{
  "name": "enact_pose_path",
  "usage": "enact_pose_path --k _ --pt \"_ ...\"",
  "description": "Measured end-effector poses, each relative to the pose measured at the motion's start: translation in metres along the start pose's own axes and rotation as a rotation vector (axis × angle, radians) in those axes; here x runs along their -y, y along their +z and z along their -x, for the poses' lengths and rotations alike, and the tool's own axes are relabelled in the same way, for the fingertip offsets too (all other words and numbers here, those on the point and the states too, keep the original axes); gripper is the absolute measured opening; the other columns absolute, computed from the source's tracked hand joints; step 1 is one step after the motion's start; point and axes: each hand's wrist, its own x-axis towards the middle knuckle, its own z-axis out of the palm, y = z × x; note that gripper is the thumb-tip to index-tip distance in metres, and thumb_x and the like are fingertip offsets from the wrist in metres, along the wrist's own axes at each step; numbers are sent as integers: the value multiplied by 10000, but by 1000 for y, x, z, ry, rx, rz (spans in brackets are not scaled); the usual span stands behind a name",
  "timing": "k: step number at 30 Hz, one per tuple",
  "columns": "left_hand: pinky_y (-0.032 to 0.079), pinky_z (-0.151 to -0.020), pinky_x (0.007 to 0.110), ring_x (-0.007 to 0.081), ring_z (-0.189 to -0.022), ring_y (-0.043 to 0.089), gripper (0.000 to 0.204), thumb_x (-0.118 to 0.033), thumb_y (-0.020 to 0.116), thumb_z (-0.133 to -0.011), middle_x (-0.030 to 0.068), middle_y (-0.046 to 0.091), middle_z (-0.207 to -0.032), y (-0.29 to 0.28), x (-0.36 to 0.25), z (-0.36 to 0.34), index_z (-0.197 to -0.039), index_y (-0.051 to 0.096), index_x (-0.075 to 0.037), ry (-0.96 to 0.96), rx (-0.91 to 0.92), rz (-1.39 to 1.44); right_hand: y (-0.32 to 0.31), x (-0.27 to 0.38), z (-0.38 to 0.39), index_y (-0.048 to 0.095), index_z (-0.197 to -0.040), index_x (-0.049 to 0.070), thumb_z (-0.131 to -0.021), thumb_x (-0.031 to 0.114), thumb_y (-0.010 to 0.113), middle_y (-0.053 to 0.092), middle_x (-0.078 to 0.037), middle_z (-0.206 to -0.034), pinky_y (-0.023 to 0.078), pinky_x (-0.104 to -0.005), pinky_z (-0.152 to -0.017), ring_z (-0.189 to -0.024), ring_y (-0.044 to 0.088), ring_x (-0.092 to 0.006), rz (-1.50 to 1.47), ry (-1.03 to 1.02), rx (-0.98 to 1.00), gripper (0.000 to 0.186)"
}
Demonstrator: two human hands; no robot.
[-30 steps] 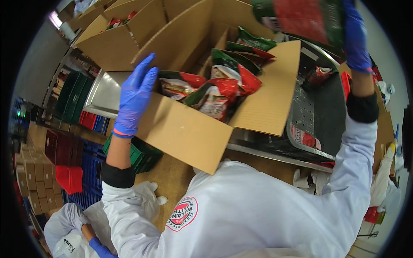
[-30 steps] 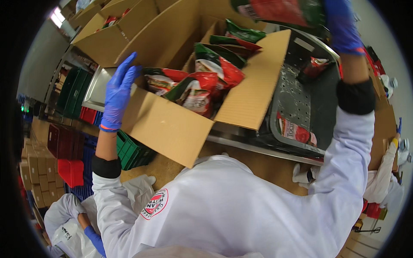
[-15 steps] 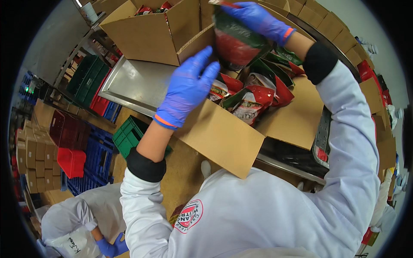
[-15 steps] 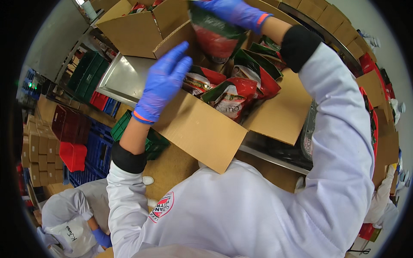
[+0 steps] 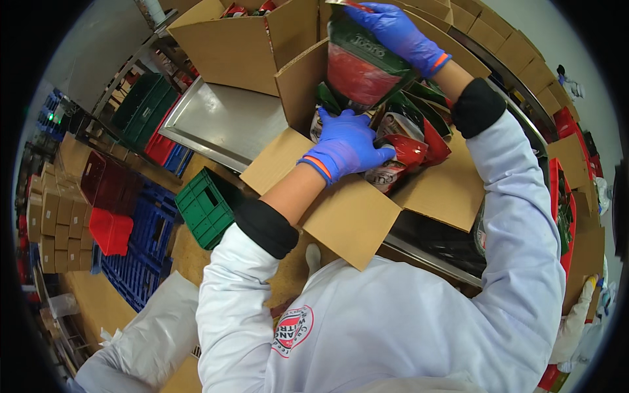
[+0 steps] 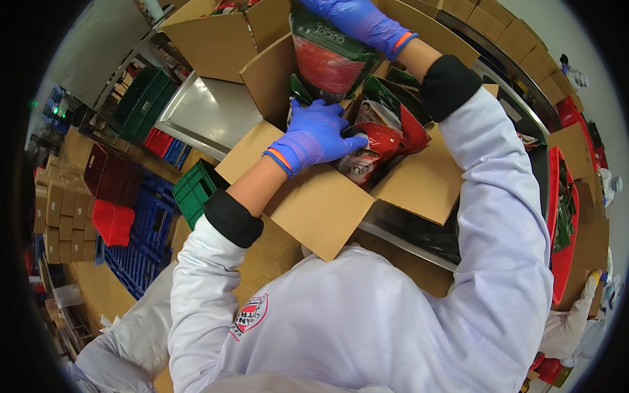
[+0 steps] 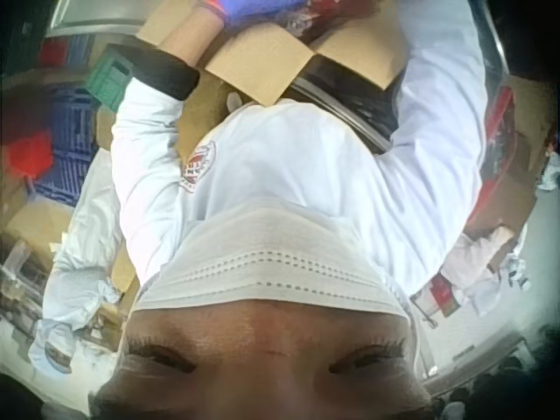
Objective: The person packs vacuum-sealed fish packages from a red basket into a cardboard box. They place the packages one by one, then close the box flaps. The person repeats the process with another basket of fish packages.
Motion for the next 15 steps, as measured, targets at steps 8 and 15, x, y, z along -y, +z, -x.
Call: enact_pose_path --k 8,15 --pt "242 -994 695 307 -1096 515 676 -697 506 -782 115 598 -1123 4 -12 0 -1049 710 -111 42 -103 27 49 -94 75 647 -1073 32 -962 440 504 645 -90 -861 483 -322 -771 -827 576 -163 284 402 179 446" --pt "434 -958 431 374 -1105 545 539 -354 704 -781 214 543 -1244 44 42 21 -1198 593 -32 50 -896 312 54 -98 68 585 -1211 130 -935 420 526 650 -131 -1034 467 -349 -850 -938 612 -220 215 597 700 405"
